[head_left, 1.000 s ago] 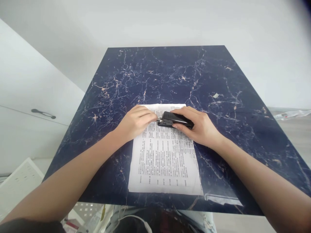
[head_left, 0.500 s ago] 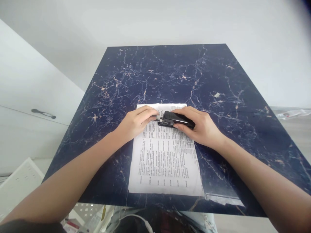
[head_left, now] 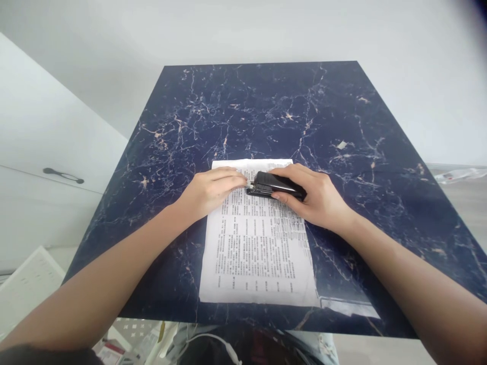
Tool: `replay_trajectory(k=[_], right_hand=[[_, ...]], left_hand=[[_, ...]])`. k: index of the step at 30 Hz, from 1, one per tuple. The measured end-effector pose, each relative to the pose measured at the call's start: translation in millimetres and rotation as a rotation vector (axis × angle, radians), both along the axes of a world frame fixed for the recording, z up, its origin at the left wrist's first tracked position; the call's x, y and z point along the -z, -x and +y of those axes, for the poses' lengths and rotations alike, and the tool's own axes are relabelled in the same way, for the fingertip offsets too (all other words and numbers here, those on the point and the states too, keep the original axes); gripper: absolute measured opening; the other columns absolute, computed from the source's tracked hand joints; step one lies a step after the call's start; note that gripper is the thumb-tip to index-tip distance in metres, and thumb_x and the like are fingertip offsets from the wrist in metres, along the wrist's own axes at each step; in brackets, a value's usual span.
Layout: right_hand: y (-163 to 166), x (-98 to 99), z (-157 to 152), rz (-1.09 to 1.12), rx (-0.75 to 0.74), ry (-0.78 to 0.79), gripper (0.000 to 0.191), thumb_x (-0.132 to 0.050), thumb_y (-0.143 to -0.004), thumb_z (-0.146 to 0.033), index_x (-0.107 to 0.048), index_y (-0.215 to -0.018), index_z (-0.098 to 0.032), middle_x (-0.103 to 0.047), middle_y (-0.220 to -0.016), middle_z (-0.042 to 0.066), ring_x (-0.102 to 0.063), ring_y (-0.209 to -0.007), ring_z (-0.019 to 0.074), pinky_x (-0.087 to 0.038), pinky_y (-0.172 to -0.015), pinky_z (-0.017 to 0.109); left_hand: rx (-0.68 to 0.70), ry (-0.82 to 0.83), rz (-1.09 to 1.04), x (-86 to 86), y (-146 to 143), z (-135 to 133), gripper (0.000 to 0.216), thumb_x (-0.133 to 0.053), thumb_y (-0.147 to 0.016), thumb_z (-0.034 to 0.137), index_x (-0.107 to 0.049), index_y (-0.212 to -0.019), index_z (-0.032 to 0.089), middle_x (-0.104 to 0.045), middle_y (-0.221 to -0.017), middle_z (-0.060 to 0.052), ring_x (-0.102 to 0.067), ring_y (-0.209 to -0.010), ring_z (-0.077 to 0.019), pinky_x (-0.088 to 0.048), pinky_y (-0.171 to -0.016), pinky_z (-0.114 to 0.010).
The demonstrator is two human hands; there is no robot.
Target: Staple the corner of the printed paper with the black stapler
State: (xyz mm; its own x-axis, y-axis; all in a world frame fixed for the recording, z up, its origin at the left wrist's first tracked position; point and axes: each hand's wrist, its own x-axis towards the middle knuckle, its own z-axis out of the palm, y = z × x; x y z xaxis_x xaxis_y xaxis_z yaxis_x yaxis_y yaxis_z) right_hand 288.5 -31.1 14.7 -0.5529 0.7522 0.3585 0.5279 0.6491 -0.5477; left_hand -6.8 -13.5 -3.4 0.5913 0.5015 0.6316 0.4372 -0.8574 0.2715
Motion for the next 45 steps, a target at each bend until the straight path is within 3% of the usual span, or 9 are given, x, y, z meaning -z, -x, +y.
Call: replay_trajectory(k=[13, 22, 26, 32, 37, 40, 43, 45], right_hand=[[-1, -0.9, 0, -0.016, 0.007, -0.002, 0.032, -0.064, -0.103, -0.032, -0.068, -0.134, -0.025, -0.076, -0.121, 0.008, -0.073, -0.108, 0.0280, -0.060, -0.093, 0.046], [-6, 0.1, 5, 0.043, -0.017, 0.037, 0.030, -0.068, -0.100, -0.034, -0.071, -0.129, -0.025, -0.077, -0.115, 0.008, -0.073, -0.099, 0.0261, -0.059, -0.088, 0.045], [-7, 0.6, 6, 0.112, -0.040, 0.042, 0.025, -0.072, -0.098, -0.036, -0.074, -0.119, -0.023, -0.077, -0.104, 0.007, -0.071, -0.091, 0.0240, -0.057, -0.081, 0.041], [5, -4.1, -5, 0.181, -0.194, 0.037, 0.028, -0.073, -0.099, -0.043, -0.076, -0.116, -0.021, -0.075, -0.096, 0.006, -0.067, -0.088, 0.0228, -0.054, -0.080, 0.040], [15, -13.4, -16, 0.176, -0.053, 0.045, 0.029, -0.070, -0.100, -0.050, -0.076, -0.114, -0.024, -0.074, -0.094, 0.006, -0.068, -0.086, 0.0237, -0.056, -0.079, 0.041], [19, -16.1, -19, 0.173, -0.059, 0.034, 0.029, -0.072, -0.098, -0.050, -0.077, -0.113, -0.025, -0.075, -0.094, 0.006, -0.069, -0.087, 0.0244, -0.056, -0.080, 0.042], [15, -16.9, -19, 0.163, -0.074, 0.023, 0.027, -0.074, -0.097, -0.047, -0.078, -0.112, -0.026, -0.076, -0.093, 0.005, -0.070, -0.086, 0.0240, -0.056, -0.078, 0.041], [4, -17.7, -14, 0.156, 0.040, -0.003, 0.025, -0.074, -0.097, -0.044, -0.078, -0.113, -0.027, -0.077, -0.096, 0.005, -0.071, -0.086, 0.0246, -0.057, -0.077, 0.042]], left_hand=[[0.049, 0.146, 0.041, -3.2, -1, 3, 0.020, -0.063, -0.104, 0.016, -0.082, -0.107, 0.023, -0.083, -0.112, -0.005, -0.080, -0.103, -0.0188, -0.067, -0.094, -0.032], [0.110, 0.425, 0.040, -12.2, 28, 17, 0.019, -0.073, -0.097, 0.021, -0.085, -0.108, 0.030, -0.083, -0.114, -0.002, -0.081, -0.104, -0.0203, -0.065, -0.100, -0.034], [0.063, 0.494, 0.019, -13.3, 25, 15, 0.017, -0.074, -0.096, 0.021, -0.086, -0.104, 0.030, -0.085, -0.107, -0.001, -0.082, -0.095, -0.0192, -0.066, -0.091, -0.029], [0.063, 0.389, -0.006, -11.2, -6, -9, 0.014, -0.071, -0.099, 0.019, -0.081, -0.108, 0.024, -0.083, -0.096, -0.002, -0.080, -0.084, -0.0157, -0.065, -0.083, -0.026], [-0.027, 0.293, -0.085, -4.9, -14, -16, 0.015, -0.063, -0.103, 0.018, -0.076, -0.110, 0.023, -0.082, -0.096, -0.003, -0.078, -0.084, -0.0156, -0.063, -0.076, -0.026], [-0.003, 0.297, -0.080, -6.6, -13, -15, 0.015, -0.061, -0.104, 0.019, -0.075, -0.106, 0.023, -0.081, -0.093, -0.002, -0.077, -0.080, -0.0148, -0.062, -0.074, -0.027], [-0.012, 0.305, -0.035, -10.9, -11, -13, 0.008, -0.066, -0.103, 0.022, -0.074, -0.103, 0.023, -0.080, -0.095, -0.002, -0.076, -0.084, -0.0164, -0.062, -0.082, -0.031], [-0.131, 0.275, -0.032, -11.0, -9, -10, 0.007, -0.070, -0.101, 0.027, -0.073, -0.106, 0.022, -0.080, -0.101, -0.004, -0.075, -0.093, -0.0203, -0.060, -0.090, -0.037]])
